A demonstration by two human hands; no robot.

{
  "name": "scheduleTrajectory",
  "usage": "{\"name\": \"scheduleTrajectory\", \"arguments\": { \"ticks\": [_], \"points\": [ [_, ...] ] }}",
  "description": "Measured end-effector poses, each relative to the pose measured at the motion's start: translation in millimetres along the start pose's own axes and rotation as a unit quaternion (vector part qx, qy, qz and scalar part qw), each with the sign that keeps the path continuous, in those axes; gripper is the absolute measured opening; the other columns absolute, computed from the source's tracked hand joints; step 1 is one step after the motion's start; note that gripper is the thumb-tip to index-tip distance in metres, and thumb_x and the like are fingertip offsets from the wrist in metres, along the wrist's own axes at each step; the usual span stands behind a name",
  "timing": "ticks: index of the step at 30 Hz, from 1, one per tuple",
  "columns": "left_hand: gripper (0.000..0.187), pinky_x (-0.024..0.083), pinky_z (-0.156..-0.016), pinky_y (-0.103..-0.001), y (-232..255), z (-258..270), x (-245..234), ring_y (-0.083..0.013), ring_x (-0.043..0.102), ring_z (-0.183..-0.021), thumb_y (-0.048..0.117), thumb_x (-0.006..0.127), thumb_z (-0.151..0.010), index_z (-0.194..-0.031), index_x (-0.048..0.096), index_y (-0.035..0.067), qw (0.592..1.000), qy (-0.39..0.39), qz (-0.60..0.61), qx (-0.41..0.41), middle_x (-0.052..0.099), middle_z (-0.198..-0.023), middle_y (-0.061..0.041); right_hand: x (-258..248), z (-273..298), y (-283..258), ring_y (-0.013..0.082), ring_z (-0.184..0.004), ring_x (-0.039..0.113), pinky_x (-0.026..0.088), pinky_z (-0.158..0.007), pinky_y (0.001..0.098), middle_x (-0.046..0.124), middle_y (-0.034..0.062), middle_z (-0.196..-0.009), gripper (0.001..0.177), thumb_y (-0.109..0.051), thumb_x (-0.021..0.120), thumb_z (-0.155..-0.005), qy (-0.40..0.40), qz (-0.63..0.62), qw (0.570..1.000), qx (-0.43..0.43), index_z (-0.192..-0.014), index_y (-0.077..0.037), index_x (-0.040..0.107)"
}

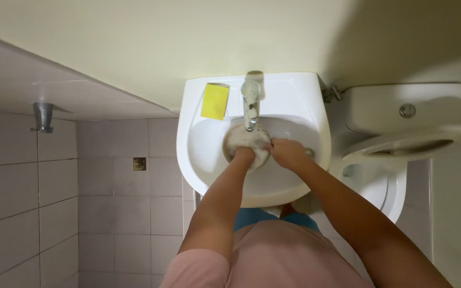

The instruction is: The recorder cleans a bathroom sink and faucet using a sponge and soap.

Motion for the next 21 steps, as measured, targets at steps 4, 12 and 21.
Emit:
{"name": "scheduleTrajectory", "arguments": {
  "ticks": [4,12,21],
  "points": [
    [0.038,0.051,-0.1,-0.049,-6.1,-20.9,21.6,-0.037,0.064,-0.121,0.021,0.059,-0.096,-0.128,0.064,0.002,0.999,0.021,0.003,0.028,0.065,-0.133,-0.021,13.3,-15.9,12.1,0.0374,-0.1,0.07,0.054,-0.089,0.0494,0.075,0.0152,-0.107,0.046,-0.047,0.044,-0.104,-0.035,0.02,0.999,0.008,-0.105,-0.01,0.072],
    [0.041,0.049,-0.102,-0.049,-40.6,-45.6,31.7,-0.0385,0.062,-0.122,0.025,0.053,-0.1,-0.133,0.059,0.001,0.994,0.082,0.015,0.064,0.063,-0.134,-0.022,9.6,-15.6,8.7,0.0377,-0.1,0.069,0.054,-0.087,0.0493,0.074,0.0157,-0.104,0.049,-0.051,0.046,-0.104,-0.052,0.002,0.999,0.012,-0.103,-0.009,0.072],
    [0.041,0.049,-0.105,-0.044,8.7,54.8,-66.5,-0.0347,0.06,-0.126,0.022,0.06,-0.09,-0.129,0.064,0.009,0.998,-0.003,-0.009,-0.063,0.065,-0.133,-0.017,5.4,-14.8,7.8,0.0375,-0.101,0.07,0.053,-0.088,0.0497,0.074,0.0168,-0.105,0.05,-0.052,0.048,-0.103,-0.068,-0.022,0.997,0.04,-0.103,-0.009,0.073]
  ]
}}
Point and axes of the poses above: each hand's wrist, its own z-axis away from the middle knuckle, its own x-axis out of the palm, y = z × x, the point moved 10 cm from there along -z, towards the middle knuckle
